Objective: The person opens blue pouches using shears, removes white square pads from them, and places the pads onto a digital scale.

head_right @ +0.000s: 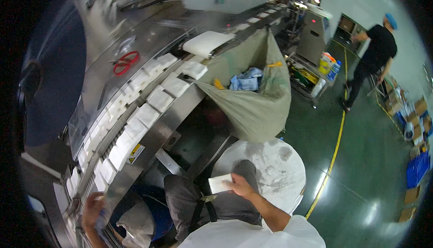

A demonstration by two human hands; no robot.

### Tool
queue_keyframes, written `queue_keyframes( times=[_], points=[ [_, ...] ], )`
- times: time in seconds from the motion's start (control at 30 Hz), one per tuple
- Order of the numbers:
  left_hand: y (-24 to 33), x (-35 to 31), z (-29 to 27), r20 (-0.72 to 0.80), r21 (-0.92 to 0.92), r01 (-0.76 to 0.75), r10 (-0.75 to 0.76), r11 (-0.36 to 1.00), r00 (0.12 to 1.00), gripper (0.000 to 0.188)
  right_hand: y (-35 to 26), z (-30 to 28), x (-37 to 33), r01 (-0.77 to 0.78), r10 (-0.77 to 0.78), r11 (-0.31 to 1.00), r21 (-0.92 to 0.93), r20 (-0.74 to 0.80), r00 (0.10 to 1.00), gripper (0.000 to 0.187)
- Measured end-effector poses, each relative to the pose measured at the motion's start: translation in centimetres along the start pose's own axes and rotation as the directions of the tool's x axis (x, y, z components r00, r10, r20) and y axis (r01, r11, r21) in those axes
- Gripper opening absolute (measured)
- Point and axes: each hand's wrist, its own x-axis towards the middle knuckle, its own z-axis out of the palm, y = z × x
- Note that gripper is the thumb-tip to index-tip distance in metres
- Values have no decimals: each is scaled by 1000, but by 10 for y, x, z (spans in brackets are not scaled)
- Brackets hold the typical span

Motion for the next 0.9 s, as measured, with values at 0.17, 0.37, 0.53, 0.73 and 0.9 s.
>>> queue_keyframes(
  times=[0.17, 0.37, 0.53, 0.73, 0.9],
  points=[
    [96, -5, 189, 462, -61, -253, 251, 966, 850, 72, -55, 22, -17, 150, -157, 987, 52, 165, 974, 36],
    [103, -14, 305, 357, -487, -225, 428, 844, 830, 81, -102, 41, -43, 276, -284, 959, 67, 222, 933, 38],
    [97, -29, 330, 223, -498, -192, 339, 845, 914, 29, -119, 44, -59, 235, -217, 971, -49, 241, 946, 39],
    [92, -43, 296, 315, -463, -119, 288, 879, 904, 28, -135, 53, -62, 292, -234, 951, -106, 376, 897, 37],
    [65, -51, 261, 279, -376, -119, 234, 919, 931, 27, -126, 91, -52, 240, -167, 965, -108, 451, 877, 40]
  ],
)
